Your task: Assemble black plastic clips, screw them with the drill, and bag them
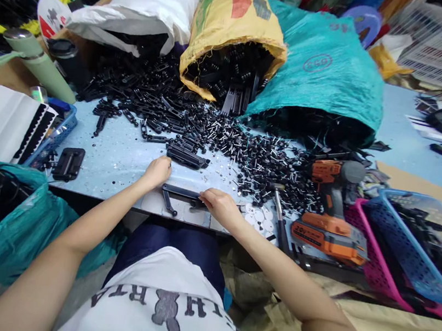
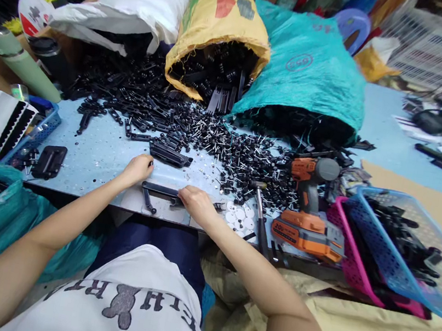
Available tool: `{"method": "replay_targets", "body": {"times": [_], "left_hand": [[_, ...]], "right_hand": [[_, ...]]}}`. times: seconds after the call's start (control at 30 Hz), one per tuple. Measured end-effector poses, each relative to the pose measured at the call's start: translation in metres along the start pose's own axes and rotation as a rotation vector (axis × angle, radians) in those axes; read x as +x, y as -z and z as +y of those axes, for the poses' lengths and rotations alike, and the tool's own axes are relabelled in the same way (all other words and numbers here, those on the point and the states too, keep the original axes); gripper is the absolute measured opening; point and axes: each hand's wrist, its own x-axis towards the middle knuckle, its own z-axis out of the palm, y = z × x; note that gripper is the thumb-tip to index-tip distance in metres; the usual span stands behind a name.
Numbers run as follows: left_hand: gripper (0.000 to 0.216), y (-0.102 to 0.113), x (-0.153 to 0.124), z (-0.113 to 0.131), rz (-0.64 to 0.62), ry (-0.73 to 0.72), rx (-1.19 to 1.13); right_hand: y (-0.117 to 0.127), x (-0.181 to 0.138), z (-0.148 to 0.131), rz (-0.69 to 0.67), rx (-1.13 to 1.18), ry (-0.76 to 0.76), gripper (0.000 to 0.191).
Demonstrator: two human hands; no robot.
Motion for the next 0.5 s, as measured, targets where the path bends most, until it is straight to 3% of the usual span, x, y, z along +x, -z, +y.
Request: {"method": "replay_targets", "body": {"times": [0.13, 0.23, 0.37, 0.5], "left_hand": [[0.02, -0.01, -0.028, -0.014, 0.351, -0.095, -0.317], [0.021, -0.021, -0.054, -0.022, 0.578, -0.242, -0.352], [0.019, -0.034, -0.068, -0.029, 0.703, -0.399, -0.167], [0.018, -0.036, -0.071, -0.035, 0.745, -0.538, -0.008]], "right_hand": [[-0.022, -0.007, 0.01, 0.209, 0.263, 0.014, 0.021], [-0.036, -0.012, 0.013, 0.316, 0.419, -0.029, 0.018], [-0.047, -0.02, 0.014, 0.371, 0.441, -0.032, 0.021], [-0.05, -0.026, 0.015, 0.359, 0.391, 0.008, 0.028]]}}
